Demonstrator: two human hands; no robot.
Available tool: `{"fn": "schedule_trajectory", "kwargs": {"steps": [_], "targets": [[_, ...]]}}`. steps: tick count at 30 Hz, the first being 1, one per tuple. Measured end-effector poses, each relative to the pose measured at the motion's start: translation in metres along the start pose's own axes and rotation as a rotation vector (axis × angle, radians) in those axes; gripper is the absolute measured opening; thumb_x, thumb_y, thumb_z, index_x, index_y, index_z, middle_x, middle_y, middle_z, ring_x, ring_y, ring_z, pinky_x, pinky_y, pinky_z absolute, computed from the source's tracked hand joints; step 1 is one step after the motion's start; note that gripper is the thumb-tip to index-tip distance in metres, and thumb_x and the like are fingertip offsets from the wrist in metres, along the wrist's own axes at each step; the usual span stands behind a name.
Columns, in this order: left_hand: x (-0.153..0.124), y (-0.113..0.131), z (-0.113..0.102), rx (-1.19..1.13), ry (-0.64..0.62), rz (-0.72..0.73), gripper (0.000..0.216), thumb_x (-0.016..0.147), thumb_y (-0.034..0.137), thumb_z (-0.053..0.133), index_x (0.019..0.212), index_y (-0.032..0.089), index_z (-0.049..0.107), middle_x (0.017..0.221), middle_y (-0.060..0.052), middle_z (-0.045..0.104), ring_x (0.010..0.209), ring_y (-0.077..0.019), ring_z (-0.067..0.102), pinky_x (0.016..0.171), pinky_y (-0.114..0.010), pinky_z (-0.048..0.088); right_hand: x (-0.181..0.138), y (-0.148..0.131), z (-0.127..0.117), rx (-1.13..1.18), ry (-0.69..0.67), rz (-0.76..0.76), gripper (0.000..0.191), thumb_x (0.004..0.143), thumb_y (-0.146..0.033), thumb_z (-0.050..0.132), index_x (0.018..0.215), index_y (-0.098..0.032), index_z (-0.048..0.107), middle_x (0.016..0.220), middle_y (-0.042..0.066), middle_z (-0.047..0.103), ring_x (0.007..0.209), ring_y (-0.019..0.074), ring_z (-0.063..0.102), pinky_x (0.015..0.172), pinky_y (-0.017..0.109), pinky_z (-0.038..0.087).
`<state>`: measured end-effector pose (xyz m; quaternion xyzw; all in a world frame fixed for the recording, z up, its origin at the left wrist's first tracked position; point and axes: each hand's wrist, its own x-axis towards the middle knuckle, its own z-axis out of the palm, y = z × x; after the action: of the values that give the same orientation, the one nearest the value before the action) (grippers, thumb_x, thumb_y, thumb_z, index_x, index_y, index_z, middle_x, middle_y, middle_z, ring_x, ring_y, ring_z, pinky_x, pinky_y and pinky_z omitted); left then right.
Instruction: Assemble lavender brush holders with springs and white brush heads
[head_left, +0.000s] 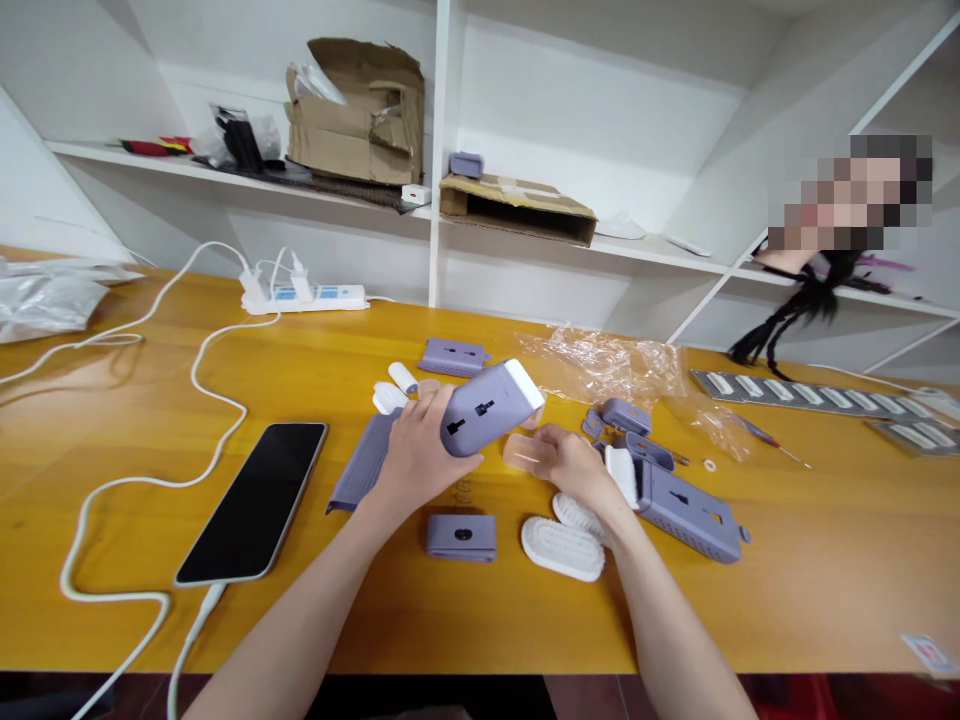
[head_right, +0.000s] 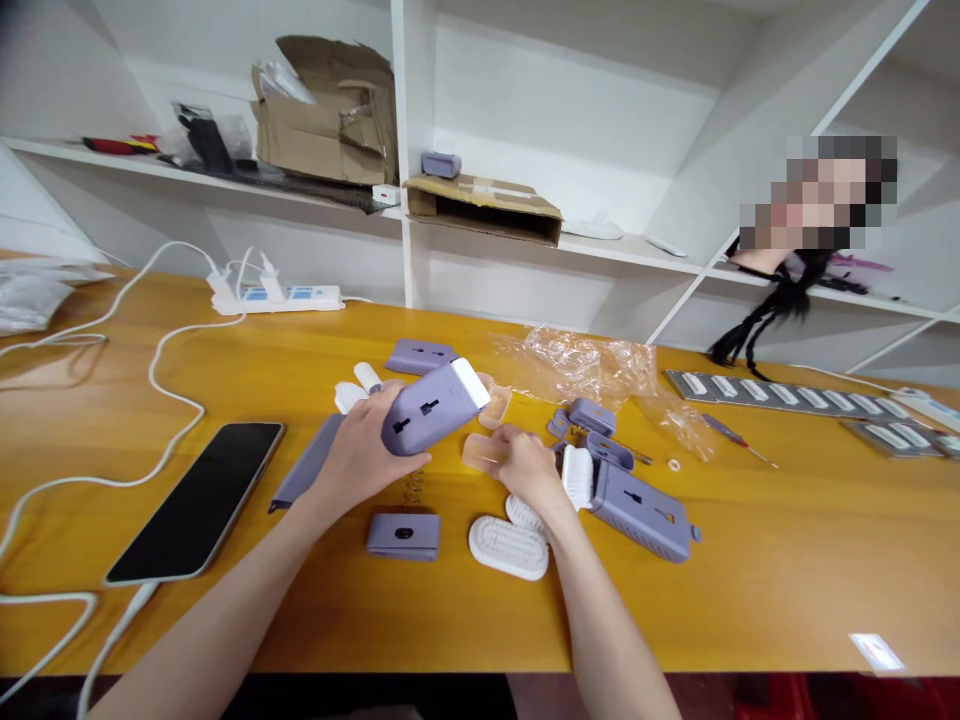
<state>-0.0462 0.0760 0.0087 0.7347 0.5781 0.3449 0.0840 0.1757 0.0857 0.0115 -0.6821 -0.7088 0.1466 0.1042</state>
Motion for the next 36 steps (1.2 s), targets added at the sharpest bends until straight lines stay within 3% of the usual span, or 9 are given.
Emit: {"fn": "schedule_trajectory", "kwargs": {"steps": [3, 5, 10, 13, 16, 21, 26, 31, 36], "targets": [[-0.001, -0.001, 0.002, 0.016, -0.014, -0.013, 0.077, 0.058, 0.037, 0.069, 0.124, 0.021, 0.034, 0.126, -0.011, 0.049, 0.109, -0.0321, 0.048, 0.088, -0.044, 0.04, -0.011, -0.003, -0.013, -0.104, 0.039, -0.059, 0.045, 0.065, -0.021, 0.062, 0.109, -0.02, 0.058, 0.102, 0.008, 0.062, 0.093, 0.0243, 0.053, 0.072, 0.031, 0.036], [-0.001, -0.001, 0.002, 0.006, -0.007, -0.029, 0.077, 0.058, 0.038, 0.069, 0.125, 0.021, 0.034, 0.127, -0.011, 0.048, 0.11, -0.0323, 0.048, 0.088, -0.045, 0.04, -0.024, -0.005, -0.024, -0.218, 0.07, -0.078, 0.034, 0.069, -0.025, 0.06, 0.102, -0.018, 0.062, 0.1, 0.01, 0.06, 0.093, 0.0262, 0.051, 0.074, 0.034, 0.036], [0.001, 0.001, -0.001, -0.081, 0.033, -0.086, 0.076, 0.059, 0.042, 0.069, 0.124, 0.024, 0.036, 0.125, -0.008, 0.051, 0.111, -0.0305, 0.049, 0.088, -0.043, 0.041, -0.058, -0.028, -0.031, -0.424, -0.311, -0.269, 0.035, 0.05, -0.036, 0.076, 0.076, -0.012, 0.07, 0.112, 0.019, 0.055, 0.098, 0.0364, 0.046, 0.075, 0.042, 0.036], [0.002, 0.001, -0.003, -0.126, 0.005, -0.137, 0.074, 0.059, 0.043, 0.069, 0.124, 0.025, 0.037, 0.117, -0.007, 0.056, 0.103, -0.0296, 0.054, 0.081, -0.041, 0.044, -0.065, -0.042, -0.026, -0.485, -0.382, -0.257, 0.047, 0.047, -0.034, 0.079, 0.085, -0.009, 0.07, 0.122, 0.024, 0.049, 0.103, 0.0396, 0.045, 0.08, 0.045, 0.036], [0.003, 0.002, -0.004, -0.179, -0.003, -0.152, 0.072, 0.059, 0.043, 0.069, 0.122, 0.027, 0.039, 0.115, -0.005, 0.057, 0.102, -0.0286, 0.055, 0.08, -0.04, 0.044, -0.065, -0.045, -0.023, -0.496, -0.352, -0.29, 0.037, 0.057, -0.033, 0.074, 0.084, -0.009, 0.07, 0.12, 0.024, 0.051, 0.104, 0.0391, 0.045, 0.082, 0.046, 0.034], [0.003, 0.003, -0.006, -0.247, 0.042, -0.158, 0.068, 0.06, 0.041, 0.069, 0.12, 0.027, 0.041, 0.114, -0.005, 0.058, 0.103, -0.0269, 0.055, 0.081, -0.039, 0.043, -0.064, -0.037, -0.021, -0.475, -0.269, -0.391, 0.017, 0.069, -0.023, 0.061, 0.082, -0.013, 0.066, 0.086, 0.015, 0.064, 0.096, 0.0335, 0.049, 0.077, 0.042, 0.035], [0.003, 0.0, -0.004, -0.474, 0.036, -0.3, 0.075, 0.06, 0.044, 0.07, 0.125, 0.023, 0.038, 0.118, -0.007, 0.056, 0.109, -0.0256, 0.052, 0.09, -0.04, 0.041, -0.066, -0.045, -0.019, -0.54, -0.318, -0.307, 0.044, 0.055, -0.037, 0.075, 0.088, -0.009, 0.066, 0.102, 0.02, 0.06, 0.099, 0.0376, 0.047, 0.079, 0.043, 0.034], [0.003, -0.003, -0.004, -0.934, -0.13, -0.271, 0.059, 0.068, 0.035, 0.064, 0.122, 0.023, 0.042, 0.119, -0.005, 0.056, 0.108, -0.0212, 0.054, 0.089, -0.036, 0.045, -0.066, -0.054, -0.014, -0.62, -0.351, -0.318, 0.023, 0.065, -0.009, 0.06, 0.087, -0.007, 0.067, 0.096, 0.023, 0.062, 0.102, 0.0376, 0.048, 0.078, 0.043, 0.034], [0.003, 0.0, -0.006, -0.9, -0.193, -0.352, 0.058, 0.064, 0.028, 0.066, 0.118, 0.02, 0.047, 0.113, -0.006, 0.059, 0.103, -0.0219, 0.056, 0.084, -0.035, 0.047, -0.062, -0.048, -0.009, -0.567, -0.265, -0.369, 0.026, 0.064, -0.006, 0.055, 0.088, -0.007, 0.065, 0.102, 0.023, 0.06, 0.105, 0.0383, 0.045, 0.085, 0.047, 0.029]]}}
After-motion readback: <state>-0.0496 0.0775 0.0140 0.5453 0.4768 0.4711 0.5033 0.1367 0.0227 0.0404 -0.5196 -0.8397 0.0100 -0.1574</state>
